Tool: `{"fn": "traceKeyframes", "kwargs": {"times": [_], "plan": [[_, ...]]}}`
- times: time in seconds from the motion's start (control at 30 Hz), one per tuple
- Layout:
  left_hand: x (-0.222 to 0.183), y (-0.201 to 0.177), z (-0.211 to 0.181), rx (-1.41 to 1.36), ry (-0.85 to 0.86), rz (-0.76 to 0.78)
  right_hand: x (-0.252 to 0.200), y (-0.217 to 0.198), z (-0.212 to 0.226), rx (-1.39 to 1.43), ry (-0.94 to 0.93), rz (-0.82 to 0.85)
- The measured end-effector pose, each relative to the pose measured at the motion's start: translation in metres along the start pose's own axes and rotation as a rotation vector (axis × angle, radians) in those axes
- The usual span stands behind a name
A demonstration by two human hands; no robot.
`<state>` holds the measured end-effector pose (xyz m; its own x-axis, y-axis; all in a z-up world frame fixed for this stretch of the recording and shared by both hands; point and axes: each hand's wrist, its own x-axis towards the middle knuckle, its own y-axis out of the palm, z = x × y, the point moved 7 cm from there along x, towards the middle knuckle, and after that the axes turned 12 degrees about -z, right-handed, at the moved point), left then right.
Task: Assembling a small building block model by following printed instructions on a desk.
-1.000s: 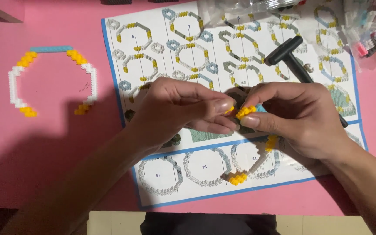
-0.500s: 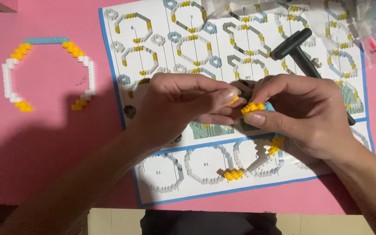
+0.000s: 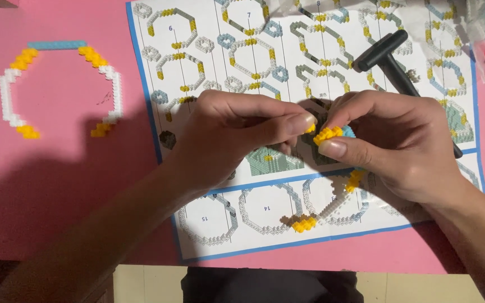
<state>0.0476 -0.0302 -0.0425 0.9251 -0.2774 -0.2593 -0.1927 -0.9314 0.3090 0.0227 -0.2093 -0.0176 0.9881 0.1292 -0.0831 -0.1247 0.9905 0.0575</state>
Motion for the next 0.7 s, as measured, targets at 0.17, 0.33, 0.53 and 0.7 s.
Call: {"fn": "traceKeyframes", "kwargs": {"times": [0.17,0.33,0.53,0.7], "plan": [[-0.002,0.001,-0.016,0.091,0.075,-0.032,0.002,0.000,0.003,-0.082,-0.067,0.047],[-0.006,-0.002,-0.019,0.094,0.024,-0.122,0.000,0.000,0.002,-0.050,-0.058,0.049],[-0.010,0.000,-0.017,0.032,-0.001,-0.148,0.000,-0.001,0.001,-0.062,-0.068,0.048],[-0.012,0.003,-0.019,0.045,0.057,-0.109,0.000,-0.001,0.000,-0.067,-0.067,0.051]]}}
